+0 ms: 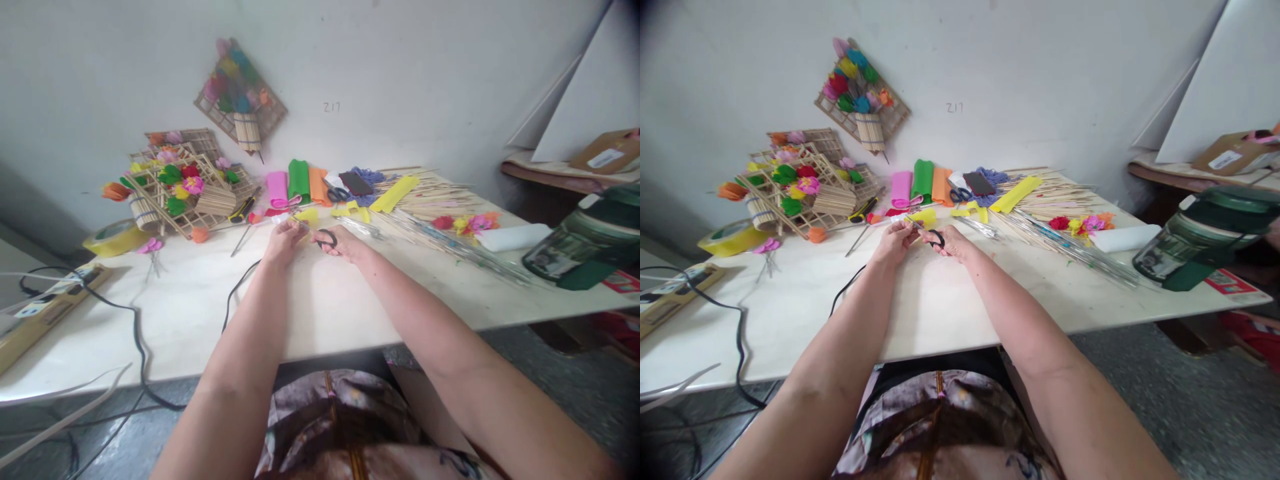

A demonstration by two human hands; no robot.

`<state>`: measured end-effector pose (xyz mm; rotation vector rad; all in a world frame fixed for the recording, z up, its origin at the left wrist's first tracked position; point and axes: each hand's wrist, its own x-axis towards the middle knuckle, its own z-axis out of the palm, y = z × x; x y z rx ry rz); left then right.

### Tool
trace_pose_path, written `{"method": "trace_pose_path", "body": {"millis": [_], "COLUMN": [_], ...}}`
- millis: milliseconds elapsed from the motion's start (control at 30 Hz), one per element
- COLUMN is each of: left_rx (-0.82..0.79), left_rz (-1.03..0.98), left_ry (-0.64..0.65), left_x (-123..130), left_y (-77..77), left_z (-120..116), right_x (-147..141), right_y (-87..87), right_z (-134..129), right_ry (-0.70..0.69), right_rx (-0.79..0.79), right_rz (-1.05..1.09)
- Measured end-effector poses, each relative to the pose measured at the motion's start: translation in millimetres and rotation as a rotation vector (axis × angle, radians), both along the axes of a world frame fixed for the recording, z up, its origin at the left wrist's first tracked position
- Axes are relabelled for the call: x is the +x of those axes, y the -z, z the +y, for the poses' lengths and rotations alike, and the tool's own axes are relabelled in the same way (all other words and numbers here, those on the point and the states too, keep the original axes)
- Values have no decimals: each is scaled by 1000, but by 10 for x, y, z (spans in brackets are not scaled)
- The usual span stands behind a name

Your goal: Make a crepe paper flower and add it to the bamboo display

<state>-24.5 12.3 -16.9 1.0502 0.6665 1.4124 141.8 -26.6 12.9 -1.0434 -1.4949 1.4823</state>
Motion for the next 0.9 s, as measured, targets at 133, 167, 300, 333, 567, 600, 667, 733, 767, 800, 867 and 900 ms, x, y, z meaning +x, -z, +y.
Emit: {"method": "trace_pose_path", "body": {"millis": [133,167,300,333,567,600,667,733,767,800,867,900], "left_rx": [-5,-7,-12,-11,-62,-85,-145,-203,-229,-254,-290,-304], "left_rz": [-2,2,15,16,8,3,-11,-24,-25,-21,-5,4], "left_ry": [-16,-20,-34,-35,-44,-50,-68,-80,-83,-84,-86,-91], "left_x": [10,12,16,16,20,24,35,45,48,49,48,47], "left_y": [-17,-20,-26,-25,-39,-53,-89,-122,-134,-143,-146,-144], "left_z": [-17,-19,-23,-23,-26,-29,-38,-46,-48,-49,-47,-44], "right_x": [-26,-29,-34,-33,-26,-25,-23,-20,-17,-14,-3,4], "right_y": [-11,-18,-42,-45,-31,-27,-25,-31,-36,-41,-44,-43], "right_z": [-11,-17,-56,-64,-61,-56,-53,-61,-66,-70,-71,-67], "right_ry": [16,19,19,18,37,34,27,21,18,15,5,0], "right_rx": [-7,-13,-15,-12,-22,-20,-18,-22,-23,-24,-23,-22], "right_rz": [-8,-13,-23,-22,-41,-40,-43,-60,-74,-90,-118,-126]}}
